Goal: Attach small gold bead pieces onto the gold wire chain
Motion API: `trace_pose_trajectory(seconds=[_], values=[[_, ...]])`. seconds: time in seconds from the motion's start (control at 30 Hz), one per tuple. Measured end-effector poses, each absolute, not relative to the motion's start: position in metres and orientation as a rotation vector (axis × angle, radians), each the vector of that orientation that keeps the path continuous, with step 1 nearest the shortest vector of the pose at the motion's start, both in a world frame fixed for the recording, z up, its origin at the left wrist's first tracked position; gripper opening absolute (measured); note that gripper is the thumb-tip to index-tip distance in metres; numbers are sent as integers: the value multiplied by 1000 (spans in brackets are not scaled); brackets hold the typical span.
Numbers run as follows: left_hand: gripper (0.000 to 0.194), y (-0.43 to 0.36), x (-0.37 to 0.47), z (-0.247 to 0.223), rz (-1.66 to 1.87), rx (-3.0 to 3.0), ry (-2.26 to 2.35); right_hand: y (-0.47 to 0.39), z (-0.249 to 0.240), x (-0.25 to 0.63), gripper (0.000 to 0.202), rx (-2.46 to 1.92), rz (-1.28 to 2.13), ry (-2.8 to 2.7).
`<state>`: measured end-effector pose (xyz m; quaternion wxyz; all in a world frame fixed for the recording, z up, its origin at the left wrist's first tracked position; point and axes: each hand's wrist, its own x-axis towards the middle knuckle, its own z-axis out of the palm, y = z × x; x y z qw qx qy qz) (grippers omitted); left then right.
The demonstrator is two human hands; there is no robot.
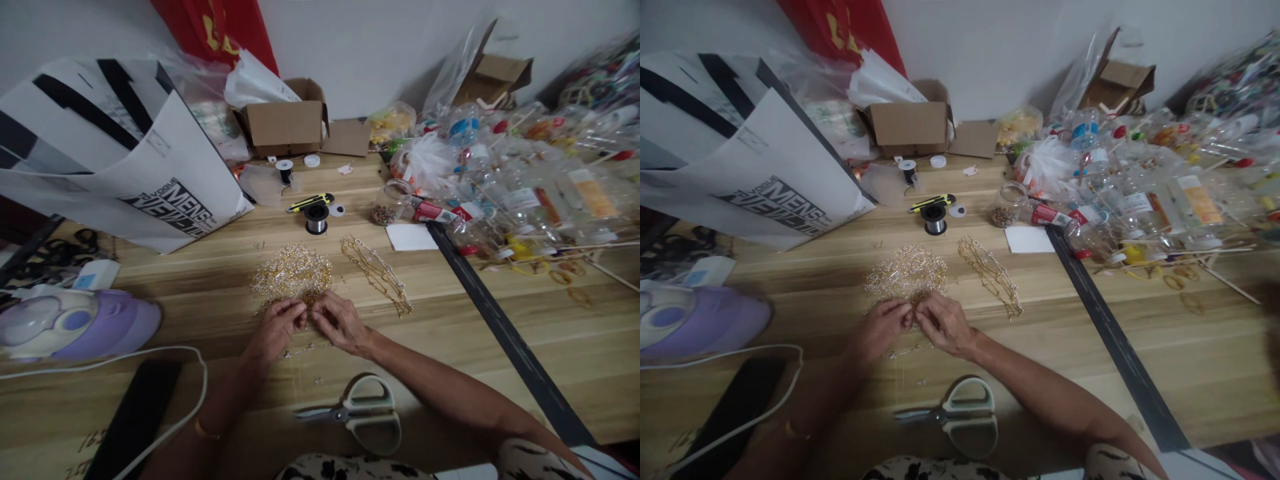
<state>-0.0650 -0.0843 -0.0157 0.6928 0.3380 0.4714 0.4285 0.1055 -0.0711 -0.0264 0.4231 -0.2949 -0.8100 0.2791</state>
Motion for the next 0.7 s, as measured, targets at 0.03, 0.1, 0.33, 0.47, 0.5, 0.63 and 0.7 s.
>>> trace_pose_trajectory(seconds=[0.03, 0.1, 0.33, 0.47, 0.5, 0.63, 0.7], values=[[30, -84, -65, -16, 956, 759, 1056, -71, -27, 106, 13, -738, 700, -2031], [30, -83, -65, -16, 949, 766, 1061, -70, -27, 106, 14, -740, 703, -2036], [30, -83, -64, -20, 967, 750, 1047, -70, -26, 107, 12, -733, 736, -2031], [29, -83, -64, -22, 973, 725, 1037, -70, -25, 107, 12, -738, 750, -2030], [29, -83, -64, -22, 976, 719, 1036, -71, -24, 107, 11, -735, 751, -2026], [29, -83, -63, -22, 983, 716, 1016, -71, -24, 106, 10, -727, 759, -2020], [28, -83, -64, -22, 987, 714, 1004, -71, -24, 106, 10, -733, 761, -2023]])
